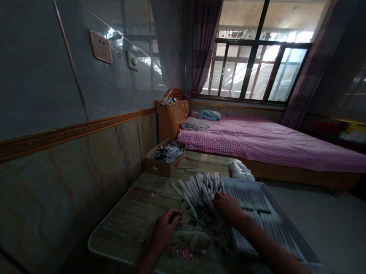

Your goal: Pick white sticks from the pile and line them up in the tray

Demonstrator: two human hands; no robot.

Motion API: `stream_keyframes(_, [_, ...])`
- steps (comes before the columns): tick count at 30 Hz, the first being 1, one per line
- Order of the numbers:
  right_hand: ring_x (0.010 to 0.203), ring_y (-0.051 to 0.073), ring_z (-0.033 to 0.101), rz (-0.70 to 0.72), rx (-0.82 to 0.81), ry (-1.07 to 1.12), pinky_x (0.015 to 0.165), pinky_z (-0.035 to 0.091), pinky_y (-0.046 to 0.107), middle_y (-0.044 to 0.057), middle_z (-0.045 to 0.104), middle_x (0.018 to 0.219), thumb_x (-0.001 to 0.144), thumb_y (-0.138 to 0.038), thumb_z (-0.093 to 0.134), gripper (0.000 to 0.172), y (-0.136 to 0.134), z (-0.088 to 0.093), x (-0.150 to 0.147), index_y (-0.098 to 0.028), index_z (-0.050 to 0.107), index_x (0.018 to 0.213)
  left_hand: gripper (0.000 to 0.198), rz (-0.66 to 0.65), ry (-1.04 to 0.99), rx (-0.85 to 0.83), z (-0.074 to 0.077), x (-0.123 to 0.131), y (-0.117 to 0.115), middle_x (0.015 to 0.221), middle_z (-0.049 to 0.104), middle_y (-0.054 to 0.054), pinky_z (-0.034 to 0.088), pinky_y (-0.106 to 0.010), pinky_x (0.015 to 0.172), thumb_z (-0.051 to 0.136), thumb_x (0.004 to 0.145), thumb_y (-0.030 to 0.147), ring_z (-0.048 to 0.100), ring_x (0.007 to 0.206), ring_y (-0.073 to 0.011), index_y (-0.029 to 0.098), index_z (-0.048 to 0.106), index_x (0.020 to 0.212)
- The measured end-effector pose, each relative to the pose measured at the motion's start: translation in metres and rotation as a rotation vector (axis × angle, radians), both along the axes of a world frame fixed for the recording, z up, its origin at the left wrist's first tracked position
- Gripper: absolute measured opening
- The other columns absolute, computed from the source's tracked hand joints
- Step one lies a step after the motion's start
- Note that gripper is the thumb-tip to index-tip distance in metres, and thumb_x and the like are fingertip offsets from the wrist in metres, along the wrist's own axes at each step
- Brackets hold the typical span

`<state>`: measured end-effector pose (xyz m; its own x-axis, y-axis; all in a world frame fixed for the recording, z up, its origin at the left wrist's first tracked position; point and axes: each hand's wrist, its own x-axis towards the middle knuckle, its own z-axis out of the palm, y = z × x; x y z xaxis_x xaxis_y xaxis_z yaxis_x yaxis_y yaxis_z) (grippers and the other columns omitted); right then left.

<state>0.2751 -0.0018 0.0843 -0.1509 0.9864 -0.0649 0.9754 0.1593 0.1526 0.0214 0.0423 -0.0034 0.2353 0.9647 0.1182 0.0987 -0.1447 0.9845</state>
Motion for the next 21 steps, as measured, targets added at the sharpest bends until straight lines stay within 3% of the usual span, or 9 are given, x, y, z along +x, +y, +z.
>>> stream_keyframes(12, [0.096, 0.021, 0.066, 0.193, -0.050, -0.094, 0.077, 0.047, 0.027, 0.010, 0.070, 0.104, 0.093, -0.012, 0.052, 0.020, 0.006, 0.002, 0.008, -0.016, 0.070, 0.098, 0.022, -0.004, 0.038, 0.016, 0.009, 0.000, -0.004, 0.077, 0.075, -0.006, 0.052, -0.030, 0.069, 0.059, 0.070, 0.036, 0.069, 0.075, -0.0230, 0.020, 0.072, 0.077])
stream_keyframes(21, [0.092, 0.020, 0.064, 0.257, -0.026, -0.095, 0.074, 0.046, 0.026, 0.009, 0.069, 0.100, 0.092, -0.012, 0.052, 0.017, 0.010, -0.009, 0.018, -0.016, 0.069, 0.094, 0.023, -0.017, 0.039, -0.007, 0.011, 0.001, -0.005, 0.075, 0.075, -0.005, 0.053, -0.030, 0.069, 0.057, 0.069, 0.037, 0.069, 0.075, -0.0232, 0.021, 0.071, 0.079])
